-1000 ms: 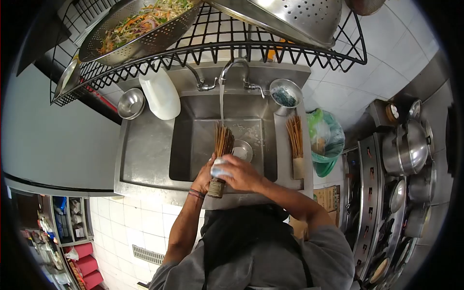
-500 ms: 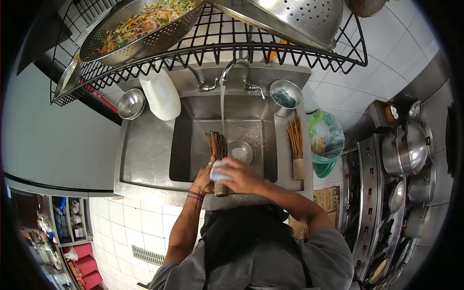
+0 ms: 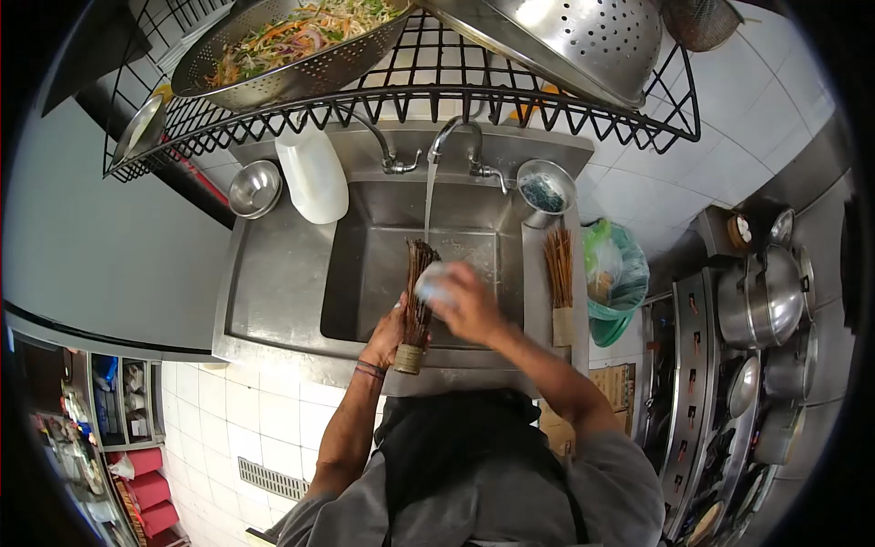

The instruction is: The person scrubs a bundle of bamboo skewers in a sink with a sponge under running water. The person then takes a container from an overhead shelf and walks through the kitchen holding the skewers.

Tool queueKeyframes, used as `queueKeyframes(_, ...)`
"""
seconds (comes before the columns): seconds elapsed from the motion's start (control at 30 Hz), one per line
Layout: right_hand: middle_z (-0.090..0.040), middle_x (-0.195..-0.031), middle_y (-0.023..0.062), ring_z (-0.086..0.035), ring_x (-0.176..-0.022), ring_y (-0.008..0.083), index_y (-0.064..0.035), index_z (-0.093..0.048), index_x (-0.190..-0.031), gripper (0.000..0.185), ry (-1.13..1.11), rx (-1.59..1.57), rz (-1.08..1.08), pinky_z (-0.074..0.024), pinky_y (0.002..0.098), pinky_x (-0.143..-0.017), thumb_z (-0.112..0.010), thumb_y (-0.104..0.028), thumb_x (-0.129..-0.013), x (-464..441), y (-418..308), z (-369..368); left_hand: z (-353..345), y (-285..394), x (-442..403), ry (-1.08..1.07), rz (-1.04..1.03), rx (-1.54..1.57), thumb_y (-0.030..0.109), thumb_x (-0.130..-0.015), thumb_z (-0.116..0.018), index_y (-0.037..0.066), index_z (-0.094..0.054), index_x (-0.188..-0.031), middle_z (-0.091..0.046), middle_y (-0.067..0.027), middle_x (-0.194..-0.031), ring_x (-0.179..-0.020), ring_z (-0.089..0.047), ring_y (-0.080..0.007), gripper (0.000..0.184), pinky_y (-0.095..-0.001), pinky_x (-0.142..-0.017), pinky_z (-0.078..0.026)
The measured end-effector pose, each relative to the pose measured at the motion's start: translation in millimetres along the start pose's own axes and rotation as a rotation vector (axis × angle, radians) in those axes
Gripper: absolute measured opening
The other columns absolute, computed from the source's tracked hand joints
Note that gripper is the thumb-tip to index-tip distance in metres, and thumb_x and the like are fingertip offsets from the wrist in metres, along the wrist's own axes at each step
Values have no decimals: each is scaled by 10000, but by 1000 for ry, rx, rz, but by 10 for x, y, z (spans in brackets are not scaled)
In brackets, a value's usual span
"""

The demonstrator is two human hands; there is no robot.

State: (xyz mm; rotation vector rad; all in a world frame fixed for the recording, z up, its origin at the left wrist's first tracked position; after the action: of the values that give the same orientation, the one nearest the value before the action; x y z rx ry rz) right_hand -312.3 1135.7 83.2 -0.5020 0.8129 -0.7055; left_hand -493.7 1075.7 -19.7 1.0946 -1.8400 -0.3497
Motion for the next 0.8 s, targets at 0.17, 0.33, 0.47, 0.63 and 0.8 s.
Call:
queueKeyframes(0.17, -590, -1234, 123, -631, -1097, 337, -157, -697, -1192, 308, -133, -94, 61, -530, 432, -930, -729, -245, -899, 192, -121, -212, 3, -118, -95, -38, 36, 17, 563, -1052, -410, 52, -587, -1181, -681, -110, -914, -648, -690, -223, 555, -395, -564, -612)
queueKeyframes(0.33, -591, -1151, 155, -642, -1003, 353, -70, -678, -1173, 282, 112, -64, -240, -536, 419, -830, -678, -234, -944, -40, 883, -19, -232, -123, 37, -150, 132, -15, 671, -1003, -401, 76, -560, -1153, -641, -86, -818, -606, -671, -223, 634, -371, -504, -591)
queueKeyframes(0.47, -582, -1124, 162, -630, -982, 370, -49, -659, -1186, 319, 170, -25, -184, -526, 435, -825, -689, -251, -940, 32, 554, 100, -77, -153, -51, -52, 92, -48, 630, -1014, -438, 73, -567, -1226, -652, -95, -931, -680, -683, -232, 610, -408, -573, -611)
queueKeyframes(0.63, -565, -1262, 149, -599, -1172, 349, -109, -627, -1305, 444, -279, -190, -8, -517, 427, -960, -735, -270, -905, 385, -272, -243, 196, -262, -149, -31, -29, 115, 504, -1065, -438, 47, -575, -1277, -688, -125, -1070, -892, -703, -238, 522, -426, -702, -621)
queueKeyframes(0.8, -599, -1206, 118, -637, -1083, 329, -97, -696, -1161, 298, -144, -133, -51, -535, 425, -904, -700, -283, -928, 263, 216, -411, 73, -208, 69, -107, 2, -36, 536, -1064, -403, 61, -595, -1224, -695, -97, -999, -717, -697, -211, 537, -369, -588, -603)
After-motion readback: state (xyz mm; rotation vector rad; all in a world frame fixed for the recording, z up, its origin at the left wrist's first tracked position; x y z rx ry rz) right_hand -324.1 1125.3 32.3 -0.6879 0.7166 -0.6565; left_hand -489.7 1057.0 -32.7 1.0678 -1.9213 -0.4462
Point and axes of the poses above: each hand's wrist, its own x-axis away from the middle knuckle, its own z-axis out of the back of the hand, y = z × x, the point moved 3 cm from there along -x, towards the middle knuckle
